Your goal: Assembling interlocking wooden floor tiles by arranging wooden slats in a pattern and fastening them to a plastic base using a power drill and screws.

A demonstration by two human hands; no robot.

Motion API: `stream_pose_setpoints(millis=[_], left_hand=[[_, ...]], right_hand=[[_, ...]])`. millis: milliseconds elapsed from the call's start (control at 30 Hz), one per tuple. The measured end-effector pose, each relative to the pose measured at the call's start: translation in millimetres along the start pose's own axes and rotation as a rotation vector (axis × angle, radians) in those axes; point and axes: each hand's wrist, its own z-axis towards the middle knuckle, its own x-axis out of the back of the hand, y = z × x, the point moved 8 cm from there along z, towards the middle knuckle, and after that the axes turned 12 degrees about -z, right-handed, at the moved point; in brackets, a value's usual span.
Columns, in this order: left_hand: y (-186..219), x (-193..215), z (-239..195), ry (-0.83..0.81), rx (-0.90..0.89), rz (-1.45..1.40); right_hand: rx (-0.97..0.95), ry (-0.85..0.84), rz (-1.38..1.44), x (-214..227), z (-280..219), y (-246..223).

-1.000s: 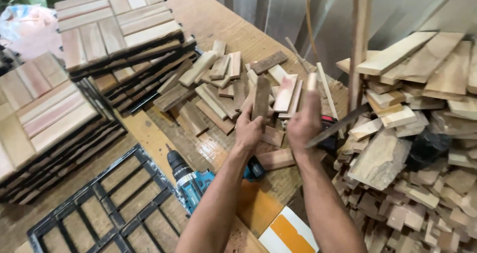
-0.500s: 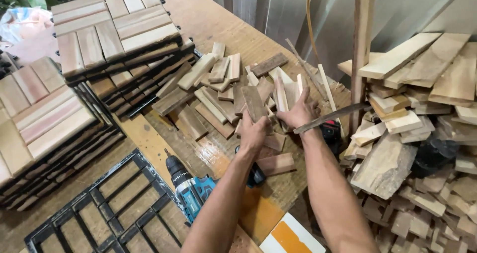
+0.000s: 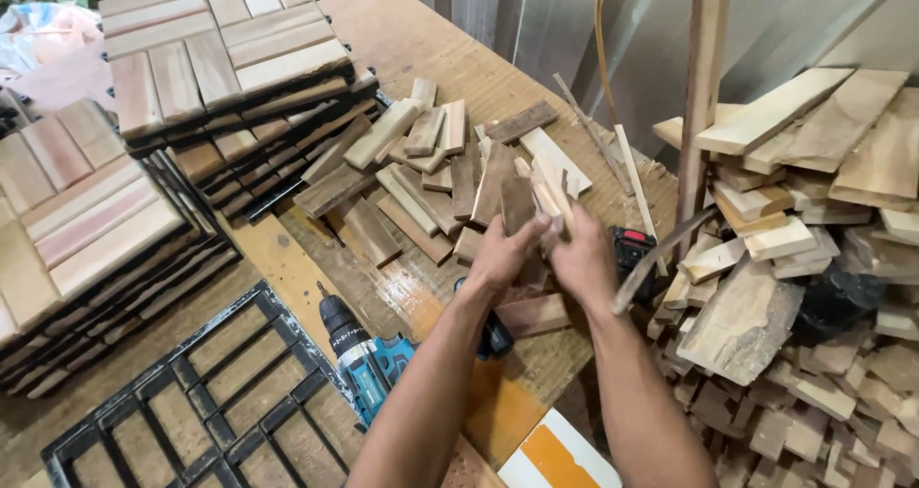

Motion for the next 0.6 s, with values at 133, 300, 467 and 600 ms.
stream_pose_setpoints(millis=[133, 300, 467, 600], left_hand=[[-7, 6, 11, -0.029, -0.013, -0.378], [10, -1, 4, -0.163, -0.261, -0.414], [50, 16, -17, -0.231, -0.33, -0.235], [23, 25, -1, -0.234, -0.383, -0.216]], right_hand=[[0.161, -0.259, 0.153, 24, -59, -61], [0.305, -0.314, 0.635, 11, -68, -44], [0.4, -0.173, 0.685, 14, -69, -48], [0.294, -0.25, 0.715, -1, -76, -38]])
